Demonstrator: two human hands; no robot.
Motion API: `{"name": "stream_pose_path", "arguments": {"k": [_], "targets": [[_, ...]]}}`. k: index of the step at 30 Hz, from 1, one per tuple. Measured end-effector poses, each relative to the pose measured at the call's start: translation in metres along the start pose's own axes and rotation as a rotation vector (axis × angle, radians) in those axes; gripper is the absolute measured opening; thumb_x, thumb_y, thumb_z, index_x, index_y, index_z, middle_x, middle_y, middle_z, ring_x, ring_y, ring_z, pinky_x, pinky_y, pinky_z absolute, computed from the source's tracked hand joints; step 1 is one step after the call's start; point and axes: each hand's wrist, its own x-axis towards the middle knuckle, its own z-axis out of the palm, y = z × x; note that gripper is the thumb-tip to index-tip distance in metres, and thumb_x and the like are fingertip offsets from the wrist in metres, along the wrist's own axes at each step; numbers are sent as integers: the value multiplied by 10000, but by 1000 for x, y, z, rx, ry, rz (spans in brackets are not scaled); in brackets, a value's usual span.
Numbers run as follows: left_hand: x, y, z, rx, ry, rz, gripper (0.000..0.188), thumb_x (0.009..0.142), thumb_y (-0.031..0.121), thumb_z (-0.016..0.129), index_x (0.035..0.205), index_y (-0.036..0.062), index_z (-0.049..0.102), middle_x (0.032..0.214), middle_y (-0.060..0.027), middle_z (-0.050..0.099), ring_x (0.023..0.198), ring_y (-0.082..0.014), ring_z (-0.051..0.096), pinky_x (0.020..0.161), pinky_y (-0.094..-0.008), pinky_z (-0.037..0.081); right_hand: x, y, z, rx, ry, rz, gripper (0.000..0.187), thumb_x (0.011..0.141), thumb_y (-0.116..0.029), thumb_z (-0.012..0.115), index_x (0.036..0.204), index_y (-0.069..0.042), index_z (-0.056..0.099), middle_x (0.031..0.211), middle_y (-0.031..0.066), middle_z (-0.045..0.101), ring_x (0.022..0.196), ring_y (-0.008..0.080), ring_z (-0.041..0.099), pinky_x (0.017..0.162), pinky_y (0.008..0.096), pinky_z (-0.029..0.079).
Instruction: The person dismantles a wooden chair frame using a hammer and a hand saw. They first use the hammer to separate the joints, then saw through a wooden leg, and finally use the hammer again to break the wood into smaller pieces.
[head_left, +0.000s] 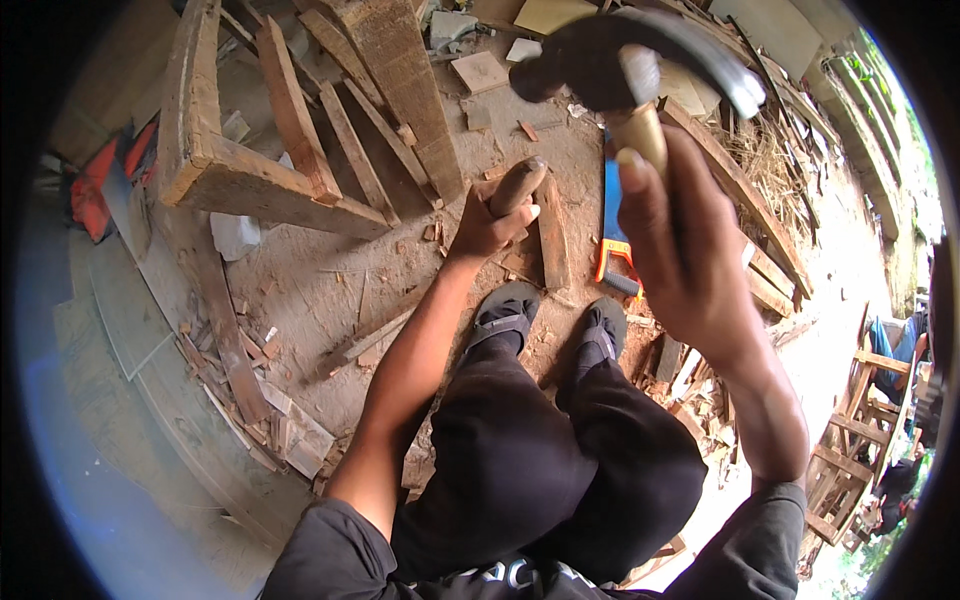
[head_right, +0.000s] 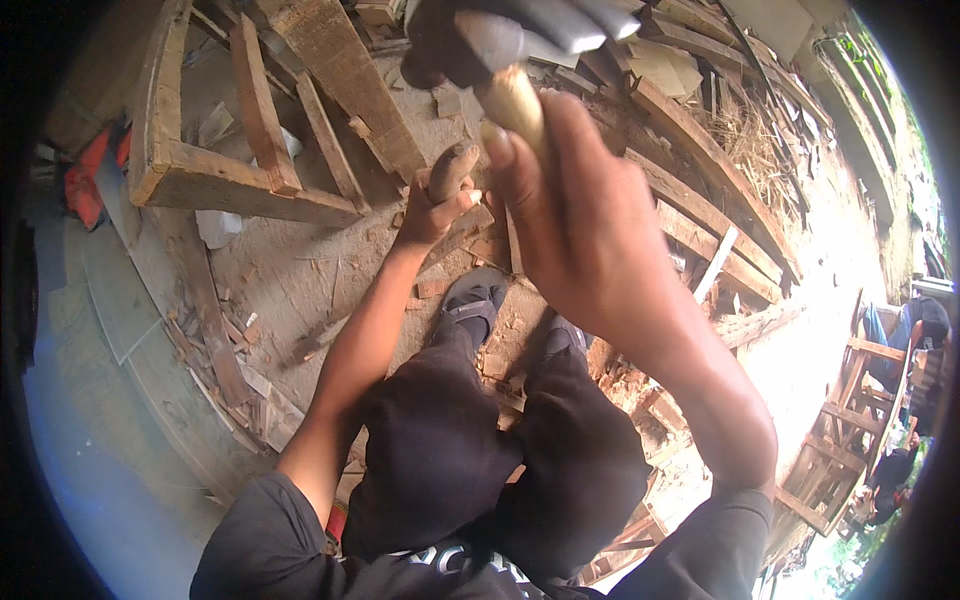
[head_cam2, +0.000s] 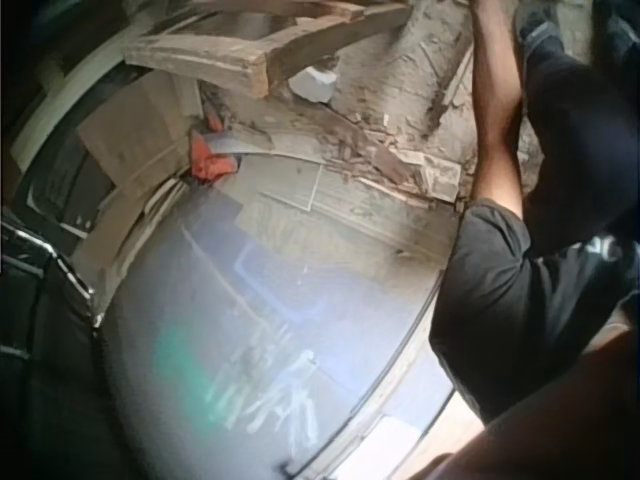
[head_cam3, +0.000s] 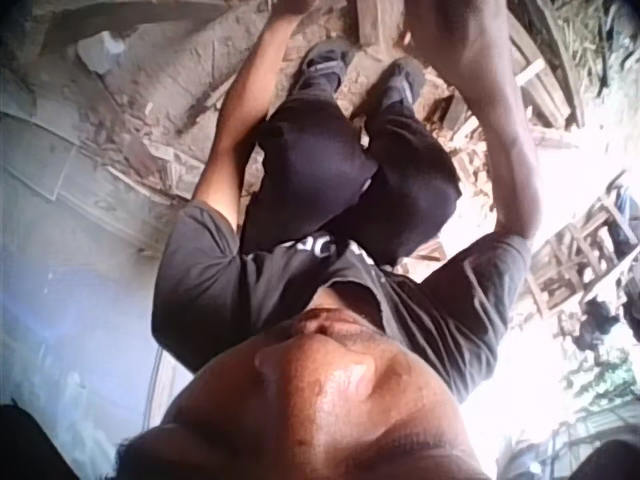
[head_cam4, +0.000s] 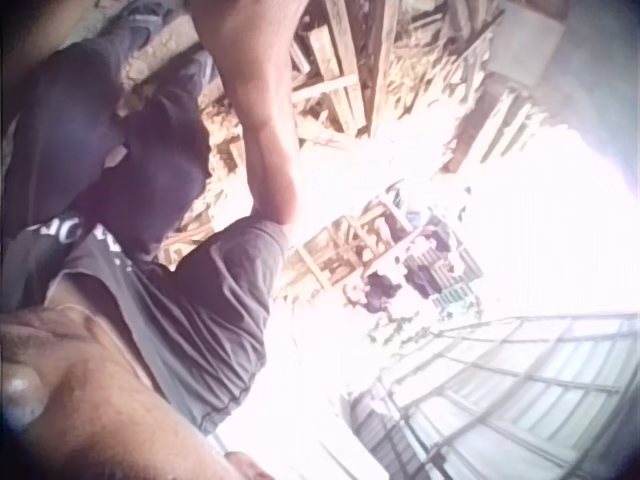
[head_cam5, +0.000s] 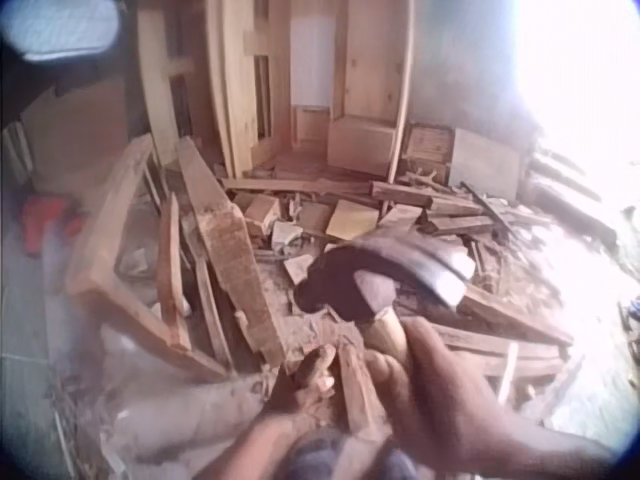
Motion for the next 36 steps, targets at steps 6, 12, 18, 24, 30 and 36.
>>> {"name": "stream_pose_path", "arguments": {"k": [6, 12, 18, 24, 30, 36], "targets": [[6, 9, 6, 31, 5, 138, 113, 811, 101, 678, 789, 36, 588, 717, 53, 536, 661, -33, 486, 566, -243, 400, 4, -1, -5, 43, -27, 81, 325, 1082, -328, 470, 1148, -19, 547, 696, -8, 493, 605, 50, 443, 506, 253, 349], [4, 1, 7, 4, -5, 12, 283, 810, 131, 668, 1064, 11, 634, 702, 22, 536, 660, -67, 500, 612, -289, 437, -7, 14, -7, -142, -215, 102, 291, 1066, -265, 499, 1144, 14, 530, 707, 107, 522, 651, 190, 507, 602, 369, 428], [2, 0, 12, -28, -21, 38, 83, 813, 79, 655, 785, 34, 592, 693, 64, 503, 645, -35, 448, 570, -257, 377, -9, -4, -3, 58, -19, -16, 306, 1068, -274, 502, 1147, 21, 526, 670, 65, 511, 580, 131, 463, 532, 309, 395], [6, 1, 6, 32, -35, 110, 132, 815, 91, 667, 735, 37, 576, 663, 65, 499, 632, -40, 458, 564, -267, 386, 1, -10, -9, -29, 0, -112, 282, 1054, -264, 531, 1114, 12, 529, 685, 123, 530, 583, 177, 469, 538, 351, 404], [5, -1, 13, 27, -42, 104, 92, 826, 89, 660, 871, 16, 626, 716, 59, 515, 661, -41, 477, 574, -264, 408, -3, 11, -12, -138, -224, 135, 280, 1071, -289, 488, 1056, -11, 514, 665, 96, 539, 569, 186, 511, 525, 368, 398], [0, -2, 14, -26, -19, 62, 70, 810, 79, 653, 806, 23, 612, 693, 48, 520, 658, -42, 491, 576, -256, 405, -1, 13, -3, -66, -69, 20, 258, 1050, -245, 526, 1022, 12, 528, 610, 198, 584, 539, 341, 637, 518, 444, 451]]}}
